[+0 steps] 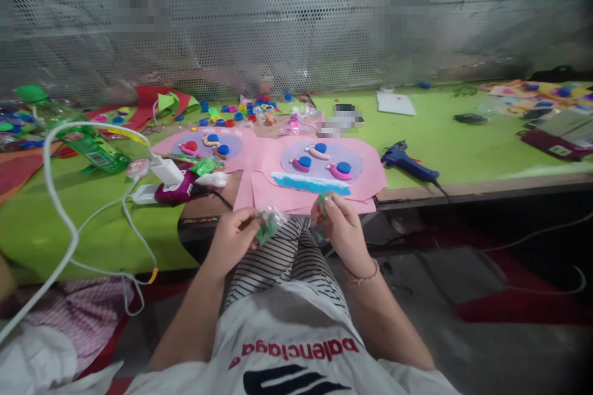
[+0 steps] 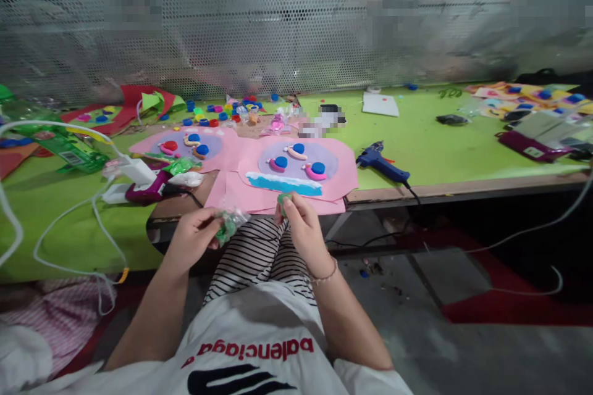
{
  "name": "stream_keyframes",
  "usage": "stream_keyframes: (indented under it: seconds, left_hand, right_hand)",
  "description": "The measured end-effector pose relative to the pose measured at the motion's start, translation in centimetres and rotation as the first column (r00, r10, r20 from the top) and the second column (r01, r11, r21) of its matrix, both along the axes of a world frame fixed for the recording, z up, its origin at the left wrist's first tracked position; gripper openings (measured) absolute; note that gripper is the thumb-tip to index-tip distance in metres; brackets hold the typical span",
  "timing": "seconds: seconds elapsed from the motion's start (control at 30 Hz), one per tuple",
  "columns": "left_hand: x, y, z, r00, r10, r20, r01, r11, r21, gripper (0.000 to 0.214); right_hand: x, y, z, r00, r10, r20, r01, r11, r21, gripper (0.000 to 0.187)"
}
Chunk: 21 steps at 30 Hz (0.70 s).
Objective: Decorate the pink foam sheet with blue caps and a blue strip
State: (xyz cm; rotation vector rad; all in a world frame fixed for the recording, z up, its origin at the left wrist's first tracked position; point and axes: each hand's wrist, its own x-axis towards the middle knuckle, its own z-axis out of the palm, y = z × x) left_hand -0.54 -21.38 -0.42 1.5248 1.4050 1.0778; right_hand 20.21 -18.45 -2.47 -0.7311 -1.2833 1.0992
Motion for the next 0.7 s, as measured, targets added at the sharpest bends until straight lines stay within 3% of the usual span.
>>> stream_keyframes:
  seconds: [0.07,0.13,0.2,0.27,0.33,0.43,0.53,0.63,0.7]
  left_hand:
    - [-0.8,0.3,0.1,0.992,0.103,-0.070,-0.096,0.990,0.100,0.025]
    - [-1.8,1.1,0.5,0.951,0.235,-0.198,-0.173,0.941,0.290,0.032]
    - [-2.7,2.2,1.3,0.854,0.385,-0.350,-0.177,0.848,0.500,0.038]
    - [-3.5,3.6,2.3,0.712,0.500,-0.493,-0.134,0.786,0.604,0.044]
    - [-4.2,5.1,2.9,0.576,0.526,-0.626,-0.100,0.805,0.585,0.049]
    - [-4.8,6.6,2.8,0.461,0.395,-0.795,0.029,0.888,0.458,0.048]
    - [-4.8,7.0,1.7,0.395,0.229,-0.890,0.175,0.932,0.317,0.044]
    - [-4.7,6.6,1.0,0.370,0.185,-0.911,0.158,0.953,0.258,0.046]
    - [-4.6,6.1,1.0,0.368,0.175,-0.913,0.133,0.962,0.238,0.049]
  right_hand:
    - [0.1,0.0,-0.1,0.999,0.018,0.029,-0.017,0.999,-0.039,0.041]
    - [-0.1,0.0,-0.1,0.999,0.034,0.035,-0.032,0.997,-0.072,0.048]
    - [-0.3,0.0,-0.3,0.998,0.043,0.034,-0.039,0.994,-0.102,0.046]
    - [-0.3,0.0,-0.5,0.999,0.026,0.039,-0.021,0.993,-0.119,0.039]
    - [-0.2,0.0,-0.6,0.998,-0.008,0.060,0.015,0.993,-0.114,0.031]
    - [0.0,-0.1,-0.4,0.995,-0.052,0.089,0.061,0.993,-0.098,0.024]
    - [0.1,-0.5,0.0,0.992,-0.041,0.118,0.051,0.995,-0.088,0.027]
    - [0.1,-0.8,0.3,0.986,-0.013,0.164,0.017,1.000,-0.026,0.036]
    - [0.2,-0.8,0.3,0.979,-0.019,0.204,0.013,0.999,0.034,0.028]
